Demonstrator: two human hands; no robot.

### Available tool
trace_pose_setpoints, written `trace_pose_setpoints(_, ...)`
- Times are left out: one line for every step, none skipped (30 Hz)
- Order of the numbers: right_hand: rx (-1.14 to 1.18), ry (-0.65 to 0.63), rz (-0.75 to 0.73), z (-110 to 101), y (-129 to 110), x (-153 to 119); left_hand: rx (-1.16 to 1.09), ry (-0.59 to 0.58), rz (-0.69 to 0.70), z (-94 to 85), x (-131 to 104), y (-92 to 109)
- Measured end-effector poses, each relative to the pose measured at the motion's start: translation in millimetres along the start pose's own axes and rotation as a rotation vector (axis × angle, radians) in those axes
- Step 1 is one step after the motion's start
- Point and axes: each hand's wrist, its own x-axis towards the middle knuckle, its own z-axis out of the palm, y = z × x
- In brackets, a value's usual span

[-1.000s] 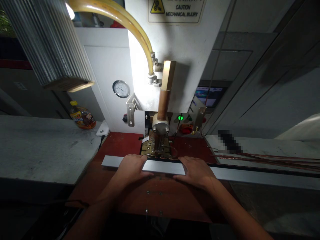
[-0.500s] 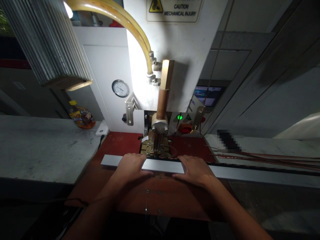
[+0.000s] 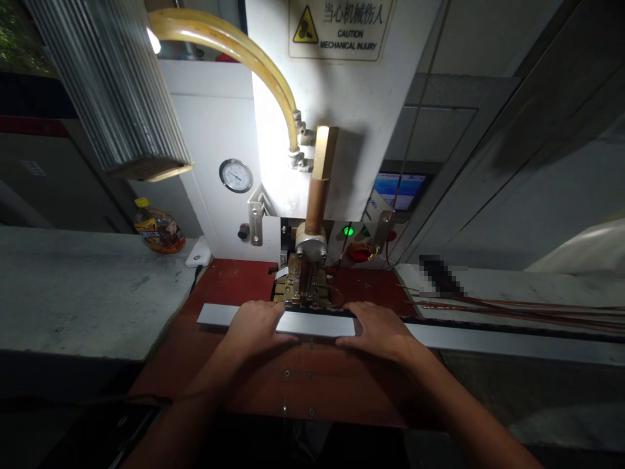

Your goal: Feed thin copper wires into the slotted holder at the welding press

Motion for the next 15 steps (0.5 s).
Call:
trace_pose_setpoints(0.027,0.0,0.0,-2,2,2,-0.003,-0.001,0.0,0.2,0,0)
trace_pose_setpoints(0.051,0.007,0.001,-4,5,5,-0.007,-0.004,0.0,0.5,0,0)
trace_pose_setpoints(0.065,0.029,0.006,-6,7,8,-0.01,-0.006,-0.001,1.0,0,-1)
trace_pose_setpoints(0.071,0.062,0.02,-8,10,13,-0.013,-0.007,-0.001,1.5,0,-1)
trace_pose_setpoints(0.074,0.101,0.056,-10,12,18,-0.014,-0.007,0.0,2.0,0,-2)
trace_pose_setpoints(0.07,0.135,0.095,-11,15,23,-0.013,-0.005,0.002,2.6,0,-2)
trace_pose_setpoints(0.076,0.15,0.109,-13,17,29,-0.01,-0.002,0.003,3.2,0,-2)
trace_pose_setpoints(0.097,0.181,0.118,-13,18,35,-0.006,0.002,0.003,3.7,0,-3)
trace_pose_setpoints(0.109,0.193,0.12,-14,19,41,-0.003,0.005,0.003,4.3,0,-3)
trace_pose_setpoints(0.12,0.201,0.121,-14,18,47,-0.001,0.006,0.002,4.9,1,-3)
trace_pose_setpoints(0.143,0.21,0.12,-14,17,52,0.0,0.006,0.0,5.5,1,-3)
trace_pose_setpoints(0.164,0.222,0.121,-13,16,57,-0.001,0.005,-0.002,6.0,1,-3)
trace_pose_setpoints(0.178,0.229,0.119,-12,14,62,-0.002,0.003,-0.004,6.4,1,-4)
trace_pose_setpoints(0.193,0.24,0.121,-11,12,66,-0.003,0.002,-0.006,6.7,1,-4)
trace_pose_setpoints(0.208,0.252,0.126,-9,11,70,-0.004,0.0,-0.007,6.8,1,-4)
